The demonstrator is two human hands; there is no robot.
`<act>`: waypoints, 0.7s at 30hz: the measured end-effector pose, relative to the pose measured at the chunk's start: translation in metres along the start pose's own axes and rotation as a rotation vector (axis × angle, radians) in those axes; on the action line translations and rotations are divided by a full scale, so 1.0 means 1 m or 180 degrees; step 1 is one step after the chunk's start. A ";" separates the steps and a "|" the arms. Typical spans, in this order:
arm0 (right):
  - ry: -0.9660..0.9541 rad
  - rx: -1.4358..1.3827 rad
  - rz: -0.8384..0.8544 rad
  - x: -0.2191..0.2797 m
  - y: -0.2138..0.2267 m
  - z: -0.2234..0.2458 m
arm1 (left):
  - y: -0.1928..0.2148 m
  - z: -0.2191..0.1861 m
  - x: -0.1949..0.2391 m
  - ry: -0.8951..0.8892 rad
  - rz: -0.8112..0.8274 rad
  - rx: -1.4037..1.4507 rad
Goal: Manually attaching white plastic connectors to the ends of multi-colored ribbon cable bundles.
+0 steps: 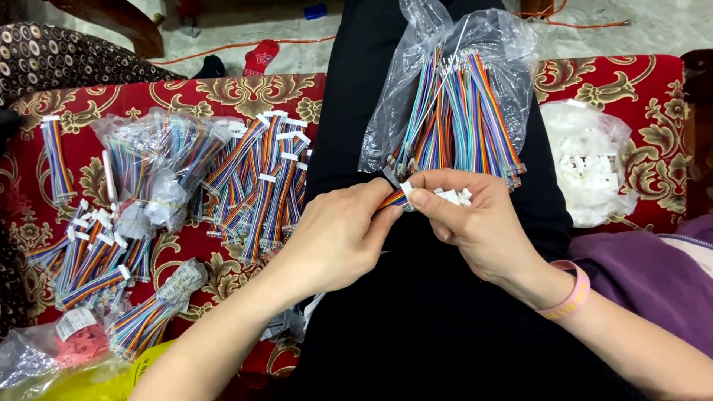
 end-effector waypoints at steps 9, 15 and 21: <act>-0.0193 -0.0333 -0.0008 0.001 0.002 -0.002 | 0.002 -0.004 0.006 -0.0416 -0.0649 0.0087; -0.0459 -0.0551 -0.0092 0.001 -0.002 0.008 | 0.006 -0.007 0.027 -0.1308 -0.1576 -0.1020; -0.0189 0.0226 0.0348 0.006 -0.003 0.011 | 0.016 0.002 0.027 -0.0856 -0.1144 0.0476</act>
Point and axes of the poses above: each hand's wrist, its own x-axis away from the middle knuckle, its own y-axis out of the back of the hand, z = x × y, the point moved 4 cm from there along -x, towards the middle knuckle, and after that the axes turned 14 degrees about z, right-handed, at the moved point
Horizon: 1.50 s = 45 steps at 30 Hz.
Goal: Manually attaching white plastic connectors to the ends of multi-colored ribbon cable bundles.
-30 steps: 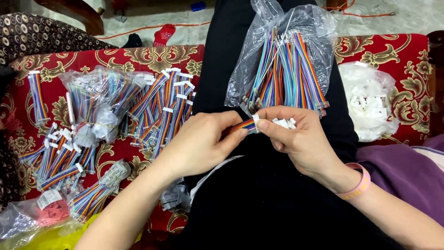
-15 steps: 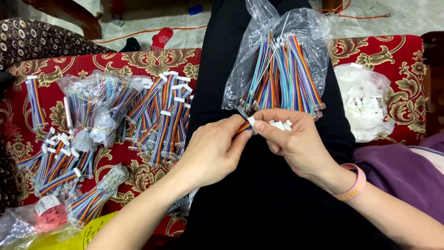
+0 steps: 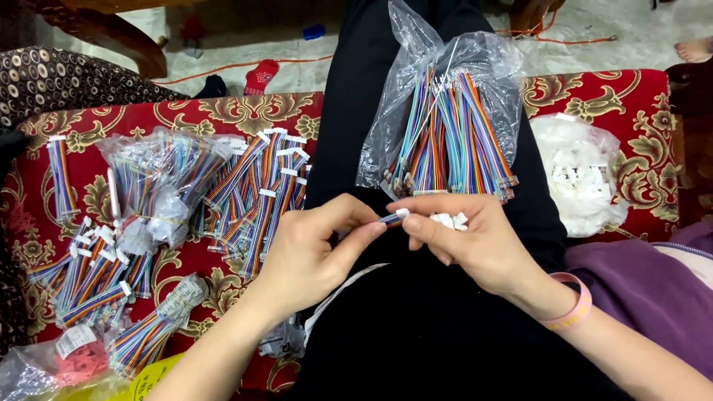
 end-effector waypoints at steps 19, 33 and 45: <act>-0.0137 0.0546 -0.0251 -0.004 0.005 0.001 | -0.014 0.027 -0.011 0.1036 0.0068 -0.0005; -0.0171 -0.0363 -0.0460 0.002 0.038 0.018 | 0.027 0.088 -0.001 0.2247 -0.0286 -0.0233; -0.1720 0.2413 -0.1065 0.024 0.107 0.023 | 0.012 0.048 -0.023 0.0815 -0.0495 -0.0331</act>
Point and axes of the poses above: each hand's wrist, its own x-axis away from the middle knuckle, its own y-axis out of the back of the hand, z = x × y, the point moved 4 cm from there along -x, towards the middle knuckle, and after that the axes turned 14 degrees about z, right-handed, at the moved point
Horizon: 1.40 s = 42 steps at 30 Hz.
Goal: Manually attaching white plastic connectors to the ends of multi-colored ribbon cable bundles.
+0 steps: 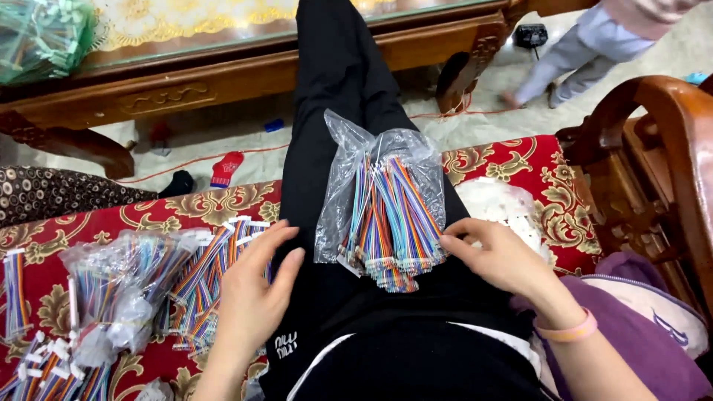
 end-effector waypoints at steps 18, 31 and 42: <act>0.1742 -0.3923 0.2015 0.022 -0.052 0.011 | -0.066 -0.074 -0.016 -0.0753 0.1724 0.3209; 0.1341 -0.2242 0.1278 0.042 -0.060 0.020 | -0.071 -0.063 -0.016 -0.0243 0.1803 0.3280; 0.1904 -0.1518 0.0990 0.041 -0.062 0.041 | -0.078 -0.064 -0.003 -0.0551 0.2006 0.3809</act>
Point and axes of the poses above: each hand's wrist, its own x-axis away from the middle knuckle, its own y-axis out of the back of the hand, z = x × y, the point moved 4 cm from there along -x, towards the middle knuckle, and after that the axes turned 14 degrees about z, right-handed, at the moved point
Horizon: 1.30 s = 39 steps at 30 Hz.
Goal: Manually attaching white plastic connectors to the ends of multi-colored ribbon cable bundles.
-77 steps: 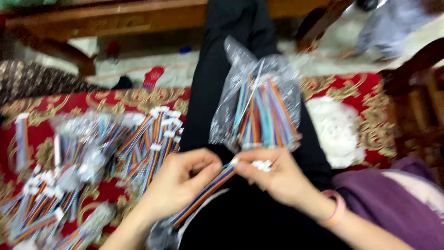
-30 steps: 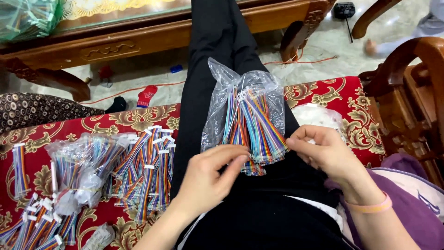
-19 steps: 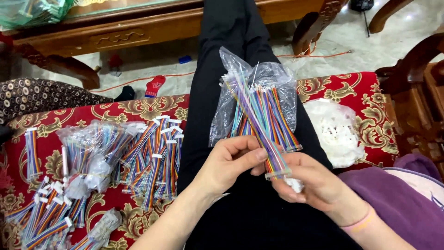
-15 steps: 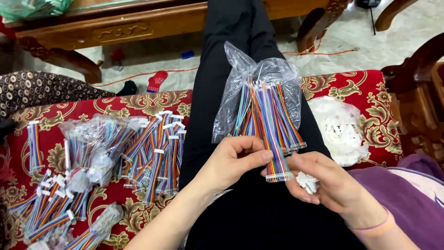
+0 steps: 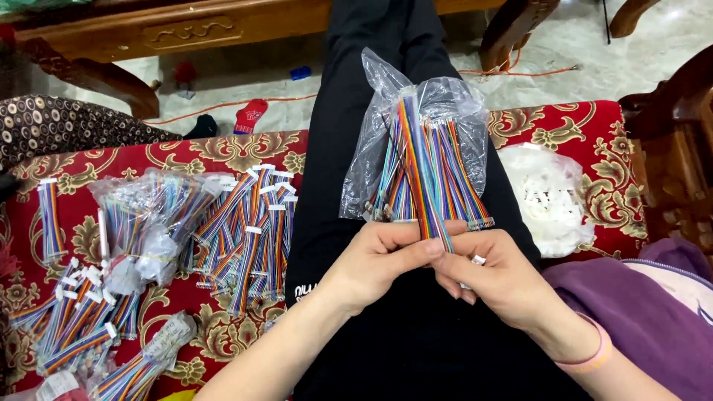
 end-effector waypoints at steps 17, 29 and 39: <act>-0.0017 -0.0241 0.0095 -0.006 -0.007 -0.014 | 0.015 -0.016 0.002 -0.0355 -0.0809 0.0330; -0.0279 0.0266 0.0650 -0.015 -0.010 -0.002 | 0.042 -0.078 0.014 -0.0541 -0.1216 0.0516; 0.0561 -0.0233 -0.0813 -0.030 0.003 0.044 | 0.013 -0.072 0.009 0.0161 -0.0376 -0.1322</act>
Point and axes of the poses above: each hand's wrist, its own x-axis away from the middle knuckle, its own y-axis out of the back of the hand, z = x × y, the point moved 4 cm from there along -x, towards the middle knuckle, and after that the axes turned 14 degrees about z, right-handed, at the moved point
